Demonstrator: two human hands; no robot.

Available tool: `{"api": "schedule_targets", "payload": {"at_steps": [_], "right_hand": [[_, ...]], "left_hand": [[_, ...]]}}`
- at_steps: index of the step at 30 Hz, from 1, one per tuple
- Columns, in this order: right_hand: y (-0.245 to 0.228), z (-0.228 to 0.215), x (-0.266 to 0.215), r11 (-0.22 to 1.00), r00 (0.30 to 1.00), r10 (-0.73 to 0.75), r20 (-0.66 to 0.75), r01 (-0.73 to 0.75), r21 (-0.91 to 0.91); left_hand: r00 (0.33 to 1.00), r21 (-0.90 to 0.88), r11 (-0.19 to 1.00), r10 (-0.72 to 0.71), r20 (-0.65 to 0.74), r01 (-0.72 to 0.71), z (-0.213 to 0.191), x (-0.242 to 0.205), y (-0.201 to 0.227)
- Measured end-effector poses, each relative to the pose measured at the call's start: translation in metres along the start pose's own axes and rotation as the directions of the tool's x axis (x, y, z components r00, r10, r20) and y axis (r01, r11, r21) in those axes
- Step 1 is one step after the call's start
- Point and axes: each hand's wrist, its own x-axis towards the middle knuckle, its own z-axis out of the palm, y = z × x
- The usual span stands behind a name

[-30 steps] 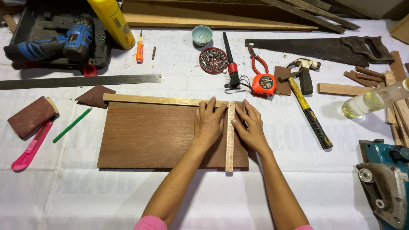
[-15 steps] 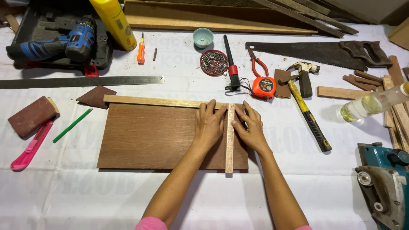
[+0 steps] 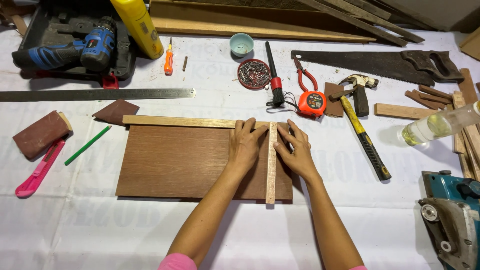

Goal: Measure, mark, and assemble wood pieces for furniture construction.

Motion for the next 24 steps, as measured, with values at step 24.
{"api": "schedule_targets", "payload": {"at_steps": [24], "right_hand": [[-0.041, -0.004, 0.003, 0.980, 0.984, -0.174, -0.028, 0.170, -0.104]], "left_hand": [[0.993, -0.125, 0.992, 0.006, -0.121, -0.021, -0.031, -0.014, 0.007]]}}
